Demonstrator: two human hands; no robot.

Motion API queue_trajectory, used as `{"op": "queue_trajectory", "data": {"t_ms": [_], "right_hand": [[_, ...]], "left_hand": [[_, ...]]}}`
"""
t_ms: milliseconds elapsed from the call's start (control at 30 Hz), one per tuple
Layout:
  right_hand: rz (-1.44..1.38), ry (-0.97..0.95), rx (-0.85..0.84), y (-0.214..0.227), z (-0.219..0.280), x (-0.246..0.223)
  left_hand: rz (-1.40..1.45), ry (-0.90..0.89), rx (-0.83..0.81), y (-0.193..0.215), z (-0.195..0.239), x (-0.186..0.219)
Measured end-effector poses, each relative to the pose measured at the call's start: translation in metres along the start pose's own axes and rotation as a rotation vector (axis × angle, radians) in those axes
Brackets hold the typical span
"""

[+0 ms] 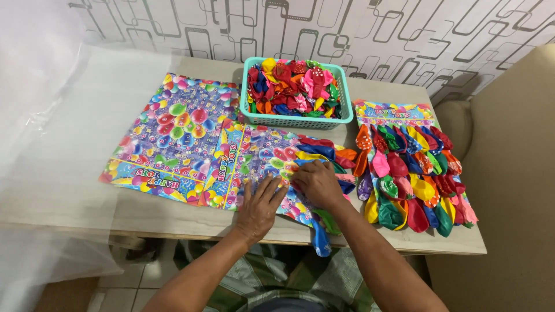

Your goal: Attaching small balloons from a basket onto a display card by inserting them into slots.

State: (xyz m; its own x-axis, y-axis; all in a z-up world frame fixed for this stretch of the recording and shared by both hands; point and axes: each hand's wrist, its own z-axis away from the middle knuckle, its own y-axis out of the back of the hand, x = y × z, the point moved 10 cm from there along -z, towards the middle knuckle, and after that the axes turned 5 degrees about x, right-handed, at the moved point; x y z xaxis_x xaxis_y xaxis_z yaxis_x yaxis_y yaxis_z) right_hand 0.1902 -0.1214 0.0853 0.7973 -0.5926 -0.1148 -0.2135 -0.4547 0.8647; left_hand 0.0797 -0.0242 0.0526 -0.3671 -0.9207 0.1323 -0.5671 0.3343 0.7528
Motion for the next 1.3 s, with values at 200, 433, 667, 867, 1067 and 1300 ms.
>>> {"op": "queue_trajectory", "data": {"t_ms": [200,433,667,867,1067,1300], "right_hand": [[0.023,-0.073,-0.035,-0.031,0.006,0.017],[0.014,-0.16,0.012,-0.055,0.005,0.029],[0.071,-0.112,0.026,-0.018,0.01,0.018],[0.116,-0.136,0.046,0.002,0.019,0.039],[0.014,-0.237,-0.015,0.021,0.011,0.023],[0.122,-0.379,-0.482,0.004,0.015,0.011]], "left_hand": [[-0.023,-0.005,0.014,0.003,-0.001,0.0],[0.017,0.017,-0.035,-0.002,0.002,-0.002],[0.019,-0.002,-0.155,0.004,-0.001,0.004],[0.09,0.01,-0.495,0.014,-0.012,0.012],[0.105,0.076,-0.489,0.013,-0.043,-0.013],[-0.023,0.245,-0.787,0.002,-0.049,-0.042]]}}
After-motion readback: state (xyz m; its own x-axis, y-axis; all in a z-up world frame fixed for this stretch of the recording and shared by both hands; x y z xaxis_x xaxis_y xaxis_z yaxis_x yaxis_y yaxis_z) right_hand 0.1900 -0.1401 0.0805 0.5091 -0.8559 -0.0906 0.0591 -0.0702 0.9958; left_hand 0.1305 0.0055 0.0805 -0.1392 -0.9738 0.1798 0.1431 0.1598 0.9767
